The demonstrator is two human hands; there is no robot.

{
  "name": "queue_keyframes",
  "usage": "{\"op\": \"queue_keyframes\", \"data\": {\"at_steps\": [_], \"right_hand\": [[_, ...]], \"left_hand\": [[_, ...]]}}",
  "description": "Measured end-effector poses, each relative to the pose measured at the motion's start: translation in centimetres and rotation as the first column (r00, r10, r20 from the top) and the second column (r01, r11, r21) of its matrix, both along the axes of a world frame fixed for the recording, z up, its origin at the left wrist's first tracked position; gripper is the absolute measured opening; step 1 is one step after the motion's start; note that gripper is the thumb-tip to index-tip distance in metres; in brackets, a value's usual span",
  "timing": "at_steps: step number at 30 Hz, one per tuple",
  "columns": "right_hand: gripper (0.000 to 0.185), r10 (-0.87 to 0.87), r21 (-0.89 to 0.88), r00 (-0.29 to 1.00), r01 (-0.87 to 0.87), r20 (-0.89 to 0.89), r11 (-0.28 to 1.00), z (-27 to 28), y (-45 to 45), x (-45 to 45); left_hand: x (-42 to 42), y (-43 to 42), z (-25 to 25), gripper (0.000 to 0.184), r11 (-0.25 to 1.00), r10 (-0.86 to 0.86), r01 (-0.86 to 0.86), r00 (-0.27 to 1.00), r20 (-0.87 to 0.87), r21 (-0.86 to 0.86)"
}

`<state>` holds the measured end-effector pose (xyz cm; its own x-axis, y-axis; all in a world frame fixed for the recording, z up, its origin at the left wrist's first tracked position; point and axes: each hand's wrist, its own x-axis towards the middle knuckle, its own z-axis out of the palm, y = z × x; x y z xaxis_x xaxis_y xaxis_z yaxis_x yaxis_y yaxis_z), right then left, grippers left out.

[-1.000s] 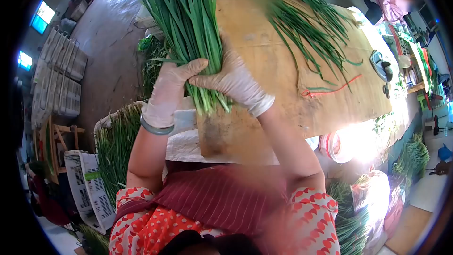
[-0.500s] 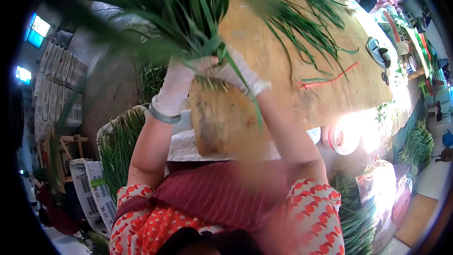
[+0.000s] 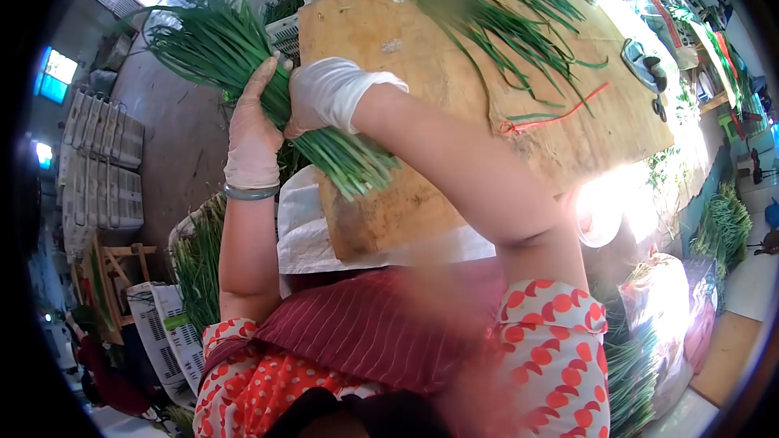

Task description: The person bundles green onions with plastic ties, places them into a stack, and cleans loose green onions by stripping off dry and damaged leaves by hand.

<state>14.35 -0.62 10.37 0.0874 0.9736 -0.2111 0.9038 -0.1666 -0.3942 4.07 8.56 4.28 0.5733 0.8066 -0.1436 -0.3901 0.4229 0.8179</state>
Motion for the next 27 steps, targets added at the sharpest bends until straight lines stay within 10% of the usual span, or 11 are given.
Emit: {"op": "queue_keyframes", "data": {"at_steps": [10,12,22,26,27], "right_hand": [[0.043,0.011,0.43,0.777,0.337,-0.63,0.838,-5.8,-6.1,4.9],[0.05,-0.105,0.165,0.461,0.508,-0.881,0.845,-7.6,-7.6,4.7],[0.018,0.077,0.203,0.213,0.666,-0.974,0.718,-9.6,-6.6,2.5],[0.016,0.193,0.614,0.702,0.416,-0.686,0.671,-9.3,-6.9,5.4],[0.021,-0.014,0.566,0.761,0.495,-0.649,0.659,-9.4,-6.1,4.8]], "left_hand": [[-4.0,4.1,-2.9,0.023,0.919,0.26,-0.259,0.965,-0.037,-0.297],[-4.3,4.5,-3.4,0.022,0.904,0.28,-0.265,0.96,-0.003,-0.336],[-5.1,5.0,-5.3,0.024,0.878,0.336,-0.306,0.942,0.019,-0.368],[-6.1,5.7,-6.3,0.028,0.856,0.373,-0.333,0.928,0.026,-0.396],[-6.2,5.5,-6.3,0.029,0.852,0.383,-0.339,0.923,0.035,-0.4]]}}
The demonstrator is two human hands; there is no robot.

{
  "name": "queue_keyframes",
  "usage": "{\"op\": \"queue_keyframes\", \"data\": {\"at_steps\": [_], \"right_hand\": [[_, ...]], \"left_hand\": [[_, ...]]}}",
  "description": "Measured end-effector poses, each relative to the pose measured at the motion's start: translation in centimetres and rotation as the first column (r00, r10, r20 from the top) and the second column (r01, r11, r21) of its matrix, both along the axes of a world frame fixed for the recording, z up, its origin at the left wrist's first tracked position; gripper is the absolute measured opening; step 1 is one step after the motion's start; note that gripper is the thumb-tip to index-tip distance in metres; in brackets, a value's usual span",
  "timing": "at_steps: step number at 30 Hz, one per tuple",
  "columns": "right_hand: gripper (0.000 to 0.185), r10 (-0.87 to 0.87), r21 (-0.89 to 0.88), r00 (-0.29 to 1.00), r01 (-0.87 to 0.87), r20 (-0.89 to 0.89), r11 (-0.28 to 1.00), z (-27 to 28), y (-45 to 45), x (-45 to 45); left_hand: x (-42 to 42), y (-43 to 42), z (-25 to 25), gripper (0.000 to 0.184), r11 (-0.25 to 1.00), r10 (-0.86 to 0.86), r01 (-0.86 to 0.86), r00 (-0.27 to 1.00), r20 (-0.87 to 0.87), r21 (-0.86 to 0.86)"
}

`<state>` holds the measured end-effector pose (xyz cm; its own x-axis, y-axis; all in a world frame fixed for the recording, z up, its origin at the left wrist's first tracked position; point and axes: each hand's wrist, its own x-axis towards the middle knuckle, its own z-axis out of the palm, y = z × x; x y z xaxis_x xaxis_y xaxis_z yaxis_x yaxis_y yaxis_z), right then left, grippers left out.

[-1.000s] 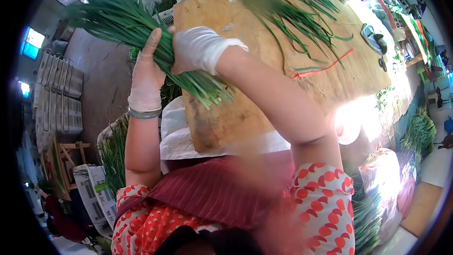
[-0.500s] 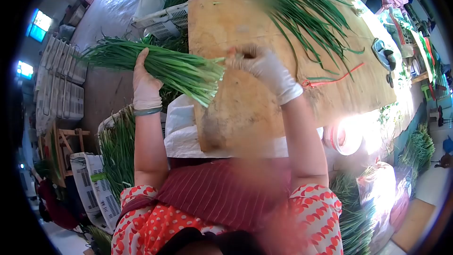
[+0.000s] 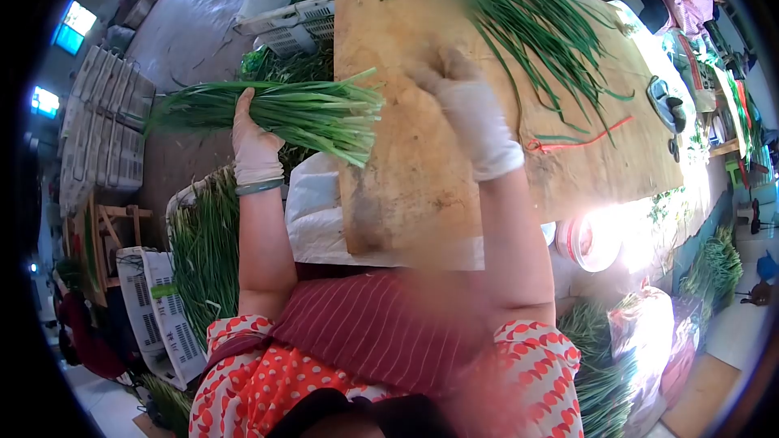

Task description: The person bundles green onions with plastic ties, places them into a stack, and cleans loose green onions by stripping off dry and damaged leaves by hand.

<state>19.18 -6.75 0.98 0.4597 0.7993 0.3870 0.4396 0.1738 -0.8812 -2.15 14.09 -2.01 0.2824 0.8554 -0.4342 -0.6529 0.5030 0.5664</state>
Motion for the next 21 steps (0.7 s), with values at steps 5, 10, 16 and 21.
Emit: {"op": "queue_keyframes", "data": {"at_steps": [5,10,16,21], "right_hand": [[0.043,-0.162,-0.336,0.985,0.134,-0.056,0.932,0.7,0.9,-3.5],[0.033,0.015,-0.155,0.804,-0.132,-0.594,0.979,0.2,2.4,-7.1],[0.025,0.066,-0.04,0.628,-0.153,-0.775,0.987,0.1,3.1,-7.5],[0.021,0.135,0.054,0.694,-0.137,-0.708,0.989,-0.1,1.4,-6.1]], "left_hand": [[-0.6,-1.1,0.8,0.024,0.998,0.066,-0.066,0.998,0.021,-0.014],[-0.7,-1.5,0.5,0.027,0.995,0.099,-0.099,0.995,0.003,0.018],[-0.8,-1.8,0.9,0.029,0.99,0.139,-0.139,0.99,-0.017,-0.004],[-1.5,-1.6,0.9,0.029,0.994,0.108,-0.108,0.994,0.032,-0.001]]}}
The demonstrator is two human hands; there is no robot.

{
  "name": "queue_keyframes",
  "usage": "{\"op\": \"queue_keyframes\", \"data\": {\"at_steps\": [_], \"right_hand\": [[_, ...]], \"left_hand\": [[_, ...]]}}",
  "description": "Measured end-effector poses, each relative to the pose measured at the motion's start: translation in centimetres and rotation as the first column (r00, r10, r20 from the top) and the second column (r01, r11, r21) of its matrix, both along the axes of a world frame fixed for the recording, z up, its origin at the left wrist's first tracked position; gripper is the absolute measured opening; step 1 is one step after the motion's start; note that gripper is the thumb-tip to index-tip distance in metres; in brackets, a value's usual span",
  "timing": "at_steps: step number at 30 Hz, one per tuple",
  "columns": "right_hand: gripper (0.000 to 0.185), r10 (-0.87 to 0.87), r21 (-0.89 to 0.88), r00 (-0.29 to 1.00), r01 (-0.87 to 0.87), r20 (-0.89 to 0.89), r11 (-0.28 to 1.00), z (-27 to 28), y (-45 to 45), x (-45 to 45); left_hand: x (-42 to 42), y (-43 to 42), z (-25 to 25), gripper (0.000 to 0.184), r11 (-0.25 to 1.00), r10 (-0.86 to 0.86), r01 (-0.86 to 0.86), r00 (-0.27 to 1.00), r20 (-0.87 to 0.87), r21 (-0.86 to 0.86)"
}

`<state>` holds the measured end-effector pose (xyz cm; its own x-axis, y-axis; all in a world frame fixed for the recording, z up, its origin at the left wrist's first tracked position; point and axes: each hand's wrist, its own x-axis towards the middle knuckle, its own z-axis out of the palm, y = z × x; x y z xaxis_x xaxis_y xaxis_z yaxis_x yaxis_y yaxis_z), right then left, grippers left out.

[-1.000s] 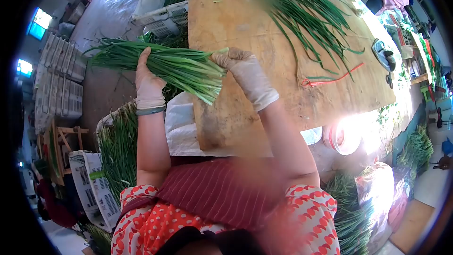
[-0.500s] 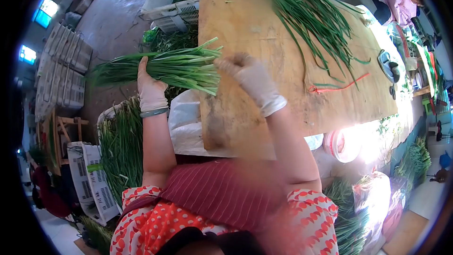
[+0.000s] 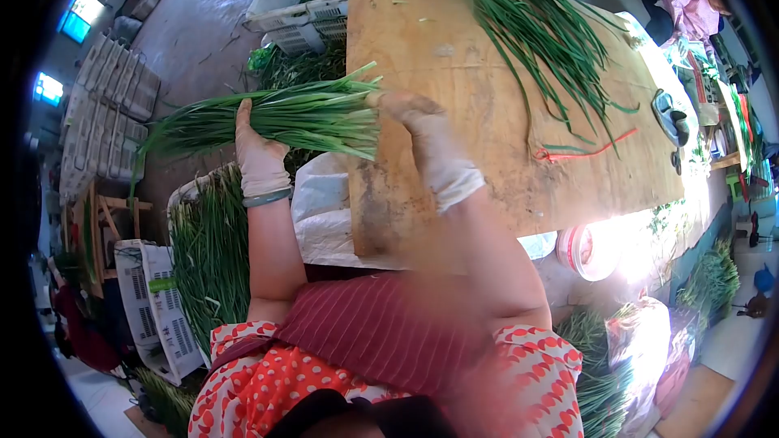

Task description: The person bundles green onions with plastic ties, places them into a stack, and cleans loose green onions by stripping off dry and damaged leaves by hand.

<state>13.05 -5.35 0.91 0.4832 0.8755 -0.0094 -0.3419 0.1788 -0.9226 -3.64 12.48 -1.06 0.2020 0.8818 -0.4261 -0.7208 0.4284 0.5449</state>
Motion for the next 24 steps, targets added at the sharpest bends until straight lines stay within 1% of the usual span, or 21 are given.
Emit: {"op": "queue_keyframes", "data": {"at_steps": [1,2,3,4,5,6,7,8,9,10,11,12,13,15,16,18,19,20,21,22,24], "right_hand": [[0.021,0.004,-0.002,1.0,-0.004,-0.001,1.0,-0.7,-0.4,1.1],[0.023,0.202,0.256,0.945,-0.135,-0.256,0.957,-0.7,-0.5,2.0],[0.025,0.435,0.519,0.792,-0.178,-0.429,0.836,-0.8,-0.5,2.4],[0.03,-0.031,0.036,0.998,0.033,-0.059,0.999,-0.8,-1.5,2.5],[0.03,-0.024,0.034,0.998,0.026,-0.06,0.999,-0.5,-1.7,1.8],[0.027,-0.053,-0.085,0.893,0.101,0.446,0.991,-0.4,-1.6,0.8],[0.025,-0.001,-0.147,0.552,0.224,0.834,0.963,-0.1,-1.3,-0.2],[0.022,0.01,-0.142,0.479,0.242,0.878,0.96,0.8,-1.1,-1.7],[0.022,0.012,-0.144,0.48,0.24,0.877,0.96,0.6,-0.5,-2.6],[0.021,-0.039,-0.043,0.295,0.266,0.955,0.963,0.2,0.1,-3.4],[0.019,-0.092,0.062,0.099,0.271,0.991,0.961,-0.1,0.5,-3.9],[0.019,-0.061,0.019,0.157,0.256,0.986,0.966,-0.4,0.8,-4.1],[0.019,-0.064,0.022,0.158,0.255,0.985,0.967,-0.6,0.9,-4.1],[0.015,-0.085,0.031,0.209,0.252,0.974,0.967,-0.8,1.0,-4.2],[0.015,-0.084,0.03,0.21,0.251,0.974,0.968,-0.8,0.7,-4.0],[0.013,-0.124,0.028,0.307,0.301,0.944,0.953,-0.8,-0.4,-2.9],[0.013,-0.12,0.024,0.306,0.3,0.944,0.954,-0.7,-0.6,-2.7],[0.013,-0.095,-0.018,0.419,0.258,0.903,0.966,-0.7,-0.9,-2.5],[0.013,-0.071,-0.052,0.526,0.214,0.848,0.975,-0.6,-1.2,-2.5],[0.013,-0.072,-0.052,0.525,0.217,0.848,0.975,-0.5,-1.2,-2.6],[0.014,-0.03,-0.128,0.599,0.219,0.8,0.967,-0.2,-1.0,-2.9]], "left_hand": [[-0.2,0.1,-0.1,0.028,1.0,-0.01,0.01,1.0,0.011,0.005],[-0.4,0.3,-0.4,0.028,1.0,-0.006,0.006,1.0,0.01,0.003],[-0.5,0.6,-1.0,0.028,1.0,-0.007,0.006,0.999,0.043,0.015],[-0.6,0.9,-1.4,0.027,1.0,-0.006,0.004,0.997,0.077,0.027],[-0.6,1.1,-1.6,0.027,1.0,0.001,-0.003,0.997,0.075,0.026],[-0.5,1.2,-1.8,0.028,0.999,0.015,-0.017,0.998,0.064,0.029],[-0.3,1.3,-1.9,0.03,0.999,0.028,-0.03,0.998,0.054,0.032],[-0.1,1.2,-2.0,0.03,0.999,0.031,-0.033,0.998,0.053,0.03],[0.0,1.1,-2.0,0.031,0.999,0.012,-0.015,0.997,0.073,0.04],[0.2,0.9,-2.0,0.031,0.999,-0.009,0.004,0.996,0.093,0.051],[0.4,0.5,-1.7,0.031,0.999,-0.009,0.005,0.996,0.091,0.052],[0.7,0.0,-1.3,0.033,0.999,0.019,-0.021,0.999,0.04,0.041],[0.8,-0.2,-1.0,0.034,0.998,0.048,-0.047,0.999,-0.011,0.032],[0.3,0.2,-1.4,0.035,0.999,0.036,-0.036,0.999,0.011,0.02],[-0.1,0.3,-1.5,0.036,1.0,0.022,-0.022,0.999,0.036,0.006],[-0.6,-0.1,-0.2,0.036,0.999,0.032,-0.032,0.999,0.04,-0.016],[-0.9,-0.2,0.2,0.036,0.998,0.043,-0.041,0.998,0.045,-0.038],[-1.0,0.0,0.0,0.038,1.0,0.029,-0.029,0.998,0.06,0.001],[-1.0,-0.2,-0.1,0.038,1.0,0.026,-0.026,0.998,0.057,-0.003],[-0.9,-0.2,-0.1,0.037,0.999,0.037,-0.038,0.999,0.021,0.027],[-0.7,-0.5,0.3,0.035,0.997,0.05,-0.049,0.999,-0.015,0.057]]}}
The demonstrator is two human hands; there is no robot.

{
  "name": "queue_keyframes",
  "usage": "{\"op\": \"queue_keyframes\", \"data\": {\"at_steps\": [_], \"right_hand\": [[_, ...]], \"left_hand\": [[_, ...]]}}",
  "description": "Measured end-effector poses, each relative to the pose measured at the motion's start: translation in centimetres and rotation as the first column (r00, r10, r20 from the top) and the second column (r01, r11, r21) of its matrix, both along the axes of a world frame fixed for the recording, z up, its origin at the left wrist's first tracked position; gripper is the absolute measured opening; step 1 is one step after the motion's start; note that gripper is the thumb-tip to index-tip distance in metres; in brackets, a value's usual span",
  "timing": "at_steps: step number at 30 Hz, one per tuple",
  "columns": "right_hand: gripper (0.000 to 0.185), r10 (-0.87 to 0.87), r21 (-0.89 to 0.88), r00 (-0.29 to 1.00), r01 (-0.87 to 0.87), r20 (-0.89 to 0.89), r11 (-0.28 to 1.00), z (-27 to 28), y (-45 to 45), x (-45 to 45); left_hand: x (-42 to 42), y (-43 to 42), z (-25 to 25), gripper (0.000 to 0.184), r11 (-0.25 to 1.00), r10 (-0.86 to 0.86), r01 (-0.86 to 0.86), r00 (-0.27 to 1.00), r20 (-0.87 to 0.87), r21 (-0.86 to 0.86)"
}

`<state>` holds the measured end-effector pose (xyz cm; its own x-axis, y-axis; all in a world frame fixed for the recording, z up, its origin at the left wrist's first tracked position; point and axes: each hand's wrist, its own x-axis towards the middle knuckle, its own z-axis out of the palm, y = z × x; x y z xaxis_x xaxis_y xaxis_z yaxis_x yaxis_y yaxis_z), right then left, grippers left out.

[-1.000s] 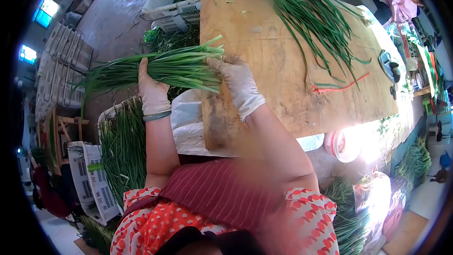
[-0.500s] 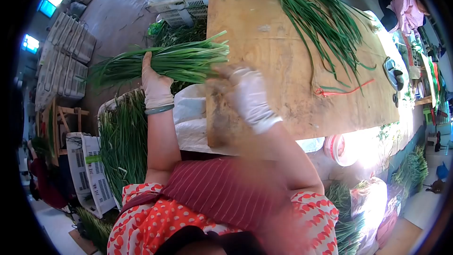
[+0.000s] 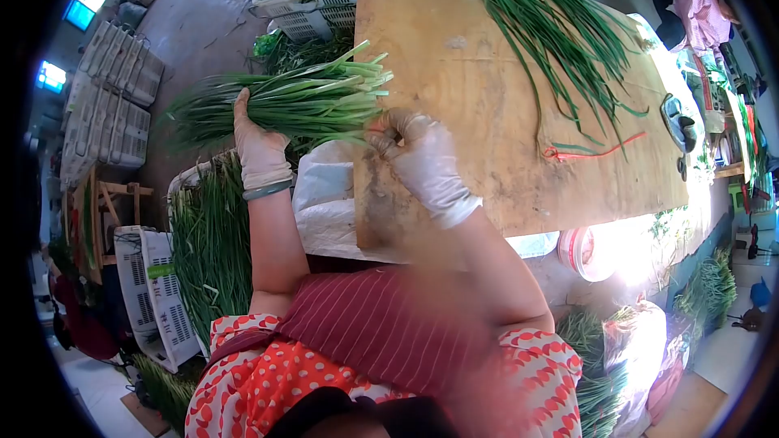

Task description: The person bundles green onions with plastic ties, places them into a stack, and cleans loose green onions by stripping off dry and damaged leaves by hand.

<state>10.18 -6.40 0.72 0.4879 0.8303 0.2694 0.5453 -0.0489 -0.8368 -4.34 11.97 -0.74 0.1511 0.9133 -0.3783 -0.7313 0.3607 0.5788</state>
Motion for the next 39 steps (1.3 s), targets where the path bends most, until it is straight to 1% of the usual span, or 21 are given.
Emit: {"op": "queue_keyframes", "data": {"at_steps": [1,3,4,6,8,9,11,13,15,16,17,18,19,20,22,23,25,29,31,32,39], "right_hand": [[0.014,0.0,0.0,1.0,0.0,-0.001,1.0,0.0,0.0,0.0],[0.013,-0.016,-0.013,0.912,0.012,-0.411,1.0,0.0,0.0,-0.1],[0.013,-0.016,-0.012,0.912,0.012,-0.411,1.0,-0.6,-0.1,0.3],[0.019,-0.005,0.106,0.772,0.094,-0.636,0.99,-2.1,-0.5,1.7],[0.019,-0.036,0.134,0.835,0.13,-0.55,0.982,-1.9,-0.9,2.8],[0.019,-0.073,0.162,0.885,0.164,-0.459,0.973,-1.6,-0.7,3.0],[0.019,-0.072,0.234,0.868,0.211,-0.491,0.949,-0.2,-0.5,2.7],[0.019,-0.014,0.347,0.91,0.172,-0.415,0.922,1.6,-0.3,2.4],[0.02,0.113,0.428,0.93,0.052,-0.35,0.902,3.6,-0.3,1.3],[0.022,0.23,0.499,0.934,-0.066,-0.274,0.864,4.4,-0.5,0.8],[0.022,0.234,0.501,0.932,-0.068,-0.276,0.863,5.0,-0.6,0.6],[0.024,0.35,0.455,0.935,-0.286,-0.06,0.843,5.5,-0.8,0.3],[0.025,0.463,0.363,0.874,-0.484,0.151,0.796,5.7,-1.0,0.0],[0.025,0.466,0.367,0.872,-0.487,0.15,0.793,5.5,-1.5,0.0],[0.025,0.522,0.154,0.851,-0.51,-0.05,0.846,4.8,-2.8,0.8],[0.025,0.528,0.156,0.848,-0.516,-0.05,0.842,4.4,-3.1,1.4],[0.018,0.294,0.13,0.832,-0.264,-0.47,0.956,3.7,-3.7,2.2],[0.014,0.082,0.119,0.884,-0.03,-0.46,0.992,5.3,-2.0,1.6],[0.017,0.291,0.02,0.95,-0.29,-0.114,0.957,6.5,-1.2,0.8],[0.022,0.415,0.013,0.908,-0.415,-0.065,0.91,6.9,-0.8,0.3],[0.023,0.319,-0.177,0.924,-0.357,-0.209,0.917,5.8,-0.2,-2.3]], "left_hand": [[0.0,-0.2,0.2,0.034,1.0,-0.007,0.006,1.0,-0.012,-0.018],[-0.1,-0.1,0.3,0.032,0.999,-0.013,0.012,1.0,-0.024,-0.033],[-0.2,0.2,0.0,0.031,0.999,-0.027,0.028,0.999,0.026,-0.037],[-1.0,1.1,-1.2,0.031,0.998,-0.043,0.046,0.996,0.075,-0.039],[-2.1,2.0,-2.5,0.033,0.974,-0.188,0.153,0.957,0.219,0.169],[-2.4,2.1,-2.7,0.033,0.972,-0.189,0.152,0.958,0.217,0.177],[-3.0,1.9,-3.0,0.035,0.889,-0.391,0.257,0.856,0.338,0.378],[-2.2,1.5,-2.7,0.04,0.891,-0.367,0.199,0.845,0.389,0.408],[-1.8,0.8,-2.0,0.044,0.863,-0.503,0.26,0.53,0.683,0.433],[-1.4,0.4,-1.4,0.047,0.804,-0.594,0.282,0.426,0.682,0.524],[-1.0,1.1,-1.7,0.047,0.804,-0.594,0.281,0.429,0.68,0.525],[-0.1,2.1,-1.7,0.049,0.714,-0.697,0.198,0.287,0.657,0.672],[-0.7,2.2,-1.9,0.051,0.718,-0.693,0.182,0.272,0.668,0.671],[-1.2,2.1,-1.5,0.053,0.723,-0.688,0.166,0.257,0.678,0.671],[-1.2,1.5,-0.9,0.054,0.702,-0.703,0.13,0.282,0.653,0.7],[-1.3,1.4,-0.7,0.056,0.683,-0.714,0.099,0.3,0.632,0.724],[-1.7,1.4,-0.6,0.058,0.66,-0.735,0.093,0.287,0.615,0.746],[-1.3,1.1,-0.1,0.059,0.645,-0.75,0.085,0.261,0.607,0.76],[-0.9,1.1,0.1,0.06,0.616,-0.777,0.07,0.217,0.591,0.785],[-0.7,1.0,0.1,0.062,0.599,-0.79,0.051,0.197,0.58,0.799],[-1.3,0.5,0.1,0.067,0.601,-0.775,0.075,0.296,0.558,0.795]]}}
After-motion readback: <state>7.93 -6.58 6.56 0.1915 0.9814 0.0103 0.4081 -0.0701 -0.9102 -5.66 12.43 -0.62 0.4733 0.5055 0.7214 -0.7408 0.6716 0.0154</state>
